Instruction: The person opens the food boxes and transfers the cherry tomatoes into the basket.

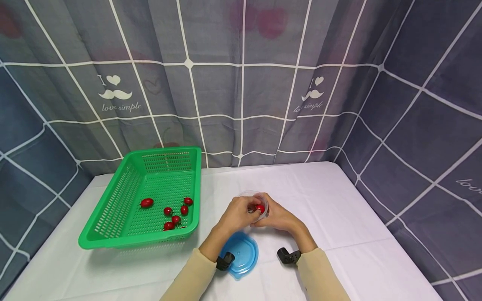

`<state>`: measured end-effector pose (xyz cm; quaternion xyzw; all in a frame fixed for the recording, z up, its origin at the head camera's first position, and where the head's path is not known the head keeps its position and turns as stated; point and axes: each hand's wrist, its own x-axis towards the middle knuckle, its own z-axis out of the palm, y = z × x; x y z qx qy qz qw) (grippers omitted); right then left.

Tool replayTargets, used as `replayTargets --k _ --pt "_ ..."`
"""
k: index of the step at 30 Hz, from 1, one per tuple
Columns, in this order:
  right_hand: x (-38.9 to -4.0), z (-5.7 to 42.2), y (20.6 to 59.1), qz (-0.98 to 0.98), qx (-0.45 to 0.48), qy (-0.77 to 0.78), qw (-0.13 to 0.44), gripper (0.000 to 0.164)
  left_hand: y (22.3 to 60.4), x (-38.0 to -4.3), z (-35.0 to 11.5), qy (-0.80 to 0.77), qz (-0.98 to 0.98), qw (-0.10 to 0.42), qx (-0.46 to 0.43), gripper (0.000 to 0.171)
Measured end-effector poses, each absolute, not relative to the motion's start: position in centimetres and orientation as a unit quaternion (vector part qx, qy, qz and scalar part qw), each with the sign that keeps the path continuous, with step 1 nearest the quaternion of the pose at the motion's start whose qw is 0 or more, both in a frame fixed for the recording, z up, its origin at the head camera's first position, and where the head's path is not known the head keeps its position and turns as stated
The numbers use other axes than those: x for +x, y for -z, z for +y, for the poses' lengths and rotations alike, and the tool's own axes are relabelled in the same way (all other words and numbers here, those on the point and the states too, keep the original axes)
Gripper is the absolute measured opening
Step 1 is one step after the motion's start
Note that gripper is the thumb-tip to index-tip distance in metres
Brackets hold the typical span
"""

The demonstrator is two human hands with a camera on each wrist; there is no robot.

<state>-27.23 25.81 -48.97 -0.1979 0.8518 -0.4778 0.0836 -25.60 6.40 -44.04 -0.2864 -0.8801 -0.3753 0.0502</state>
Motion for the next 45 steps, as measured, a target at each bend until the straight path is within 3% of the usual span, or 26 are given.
replayTargets --k 21,45 --pt "-27.5 25.8 49.2 0.857 -0.198 0.471 0.074 0.089 43.6 -25.7 5.9 0.395 -0.871 0.052 -0.287 0.022" --pt "-27.4 25.9 49.4 0.852 -0.189 0.481 0.087 0.086 40.0 -25.0 3.8 0.464 -0.838 0.114 -0.263 0.027"
